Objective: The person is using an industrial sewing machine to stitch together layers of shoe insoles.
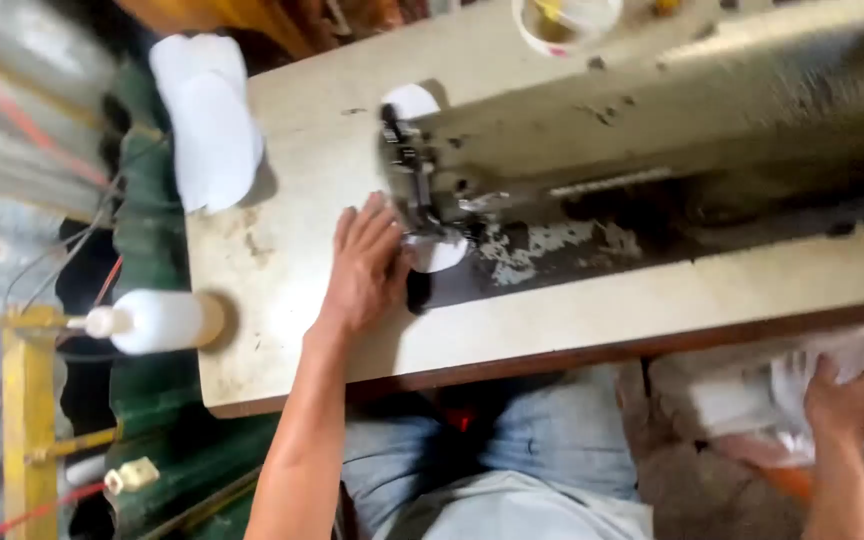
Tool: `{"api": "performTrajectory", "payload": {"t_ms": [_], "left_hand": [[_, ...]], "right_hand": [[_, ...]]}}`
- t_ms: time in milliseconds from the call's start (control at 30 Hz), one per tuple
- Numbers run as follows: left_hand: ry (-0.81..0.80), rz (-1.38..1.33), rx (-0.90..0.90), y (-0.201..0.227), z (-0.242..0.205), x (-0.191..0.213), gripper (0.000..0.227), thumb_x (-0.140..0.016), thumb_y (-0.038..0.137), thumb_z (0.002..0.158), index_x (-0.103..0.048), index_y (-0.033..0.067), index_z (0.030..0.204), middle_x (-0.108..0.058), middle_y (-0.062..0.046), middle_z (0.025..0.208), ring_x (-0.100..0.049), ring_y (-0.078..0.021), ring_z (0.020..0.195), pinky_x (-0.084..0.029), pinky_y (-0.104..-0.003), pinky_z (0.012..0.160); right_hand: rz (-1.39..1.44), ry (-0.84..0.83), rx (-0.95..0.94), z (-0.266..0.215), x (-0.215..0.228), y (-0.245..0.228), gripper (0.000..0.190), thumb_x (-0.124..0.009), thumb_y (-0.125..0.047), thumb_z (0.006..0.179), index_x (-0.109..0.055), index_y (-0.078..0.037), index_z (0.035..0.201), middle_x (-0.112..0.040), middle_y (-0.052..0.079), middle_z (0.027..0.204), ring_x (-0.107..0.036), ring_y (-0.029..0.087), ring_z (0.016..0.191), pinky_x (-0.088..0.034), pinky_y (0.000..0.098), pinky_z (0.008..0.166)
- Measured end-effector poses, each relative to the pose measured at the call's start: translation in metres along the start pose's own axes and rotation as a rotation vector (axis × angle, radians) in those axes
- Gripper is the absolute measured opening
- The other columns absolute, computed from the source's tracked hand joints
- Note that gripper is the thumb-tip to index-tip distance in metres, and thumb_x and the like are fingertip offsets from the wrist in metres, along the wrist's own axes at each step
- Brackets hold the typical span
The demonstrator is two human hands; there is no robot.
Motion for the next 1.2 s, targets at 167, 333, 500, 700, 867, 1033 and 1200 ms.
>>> {"api": "performTrajectory", "payload": {"t_ms": [167, 333, 500, 700, 867, 1033, 1200], "left_hand": [[0.08, 0.117, 0.007, 0.0, -0.004, -0.002, 0.04, -0.057, 0.019, 0.104, -0.06, 0.0145, 0.143, -0.054, -0.012, 0.153, -0.038, -0.0351, 0.15, -0.016, -0.057, 0.126], [0.173, 0.194, 0.009, 0.006, -0.005, -0.003, 0.039, -0.06, 0.03, 0.103, -0.065, 0.0161, 0.14, -0.059, -0.011, 0.148, -0.044, -0.0369, 0.146, -0.022, -0.058, 0.124], [0.197, 0.319, 0.023, 0.011, -0.011, -0.001, 0.053, -0.055, 0.053, 0.103, -0.066, 0.016, 0.139, -0.057, -0.012, 0.149, -0.042, -0.0358, 0.146, -0.022, -0.057, 0.123], [0.175, 0.287, 0.106, 0.011, -0.01, 0.001, 0.051, -0.053, 0.05, 0.103, -0.062, 0.0168, 0.14, -0.056, -0.014, 0.15, -0.041, -0.04, 0.146, -0.022, -0.06, 0.122], [0.183, 0.278, 0.167, 0.005, -0.007, -0.006, 0.05, -0.048, 0.047, 0.104, -0.06, 0.0156, 0.141, -0.054, -0.019, 0.151, -0.042, -0.0427, 0.145, -0.022, -0.062, 0.122], [0.255, 0.236, 0.223, 0.0, -0.008, -0.005, 0.051, -0.05, 0.042, 0.106, -0.056, 0.0109, 0.146, -0.05, -0.023, 0.154, -0.044, -0.042, 0.145, -0.022, -0.062, 0.122], [0.424, 0.314, 0.221, 0.001, -0.006, 0.019, 0.024, -0.051, 0.015, 0.099, -0.065, 0.0038, 0.115, -0.065, -0.016, 0.13, -0.059, -0.0354, 0.129, -0.046, -0.06, 0.111]], "right_hand": [[-0.342, -0.103, -0.047, 0.027, -0.07, 0.139, 0.06, -0.065, -0.044, 0.112, -0.064, 0.013, 0.127, -0.068, 0.042, 0.12, -0.061, 0.06, 0.113, -0.043, 0.0601, 0.095], [-0.451, -0.096, -0.085, 0.037, -0.07, 0.14, 0.066, -0.066, -0.06, 0.105, -0.077, 0.001, 0.127, -0.074, 0.029, 0.127, -0.064, 0.054, 0.117, -0.042, 0.0557, 0.099], [-0.658, -0.223, -0.103, 0.041, -0.062, 0.112, 0.074, -0.053, -0.059, 0.104, -0.075, 0.004, 0.133, -0.071, 0.032, 0.134, -0.062, 0.055, 0.122, -0.04, 0.0579, 0.105], [-0.498, -0.208, -0.295, 0.074, -0.097, 0.165, 0.099, -0.059, -0.066, 0.089, -0.055, 0.013, 0.149, -0.049, 0.037, 0.156, -0.028, 0.054, 0.148, -0.012, 0.0616, 0.116], [-0.482, -0.239, -0.413, 0.066, -0.067, 0.102, 0.096, -0.077, -0.055, 0.081, -0.05, 0.008, 0.148, -0.049, 0.028, 0.155, -0.031, 0.047, 0.147, -0.019, 0.0601, 0.114], [-0.52, -0.09, -0.469, 0.047, -0.038, 0.065, 0.107, -0.091, -0.057, 0.073, -0.045, 0.008, 0.144, -0.052, 0.034, 0.146, -0.046, 0.05, 0.133, -0.045, 0.0635, 0.098], [-0.457, 0.015, -0.265, 0.037, -0.033, 0.073, 0.093, -0.089, -0.041, 0.082, -0.044, 0.012, 0.143, -0.055, 0.034, 0.142, -0.049, 0.049, 0.13, -0.045, 0.0596, 0.098]]}}
Point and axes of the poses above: each hand's wrist, its own z-axis towards the middle knuckle, its own x-axis out of the back of the hand, y = z × x, the point moved 2 cm from there along z, towards the middle knuckle
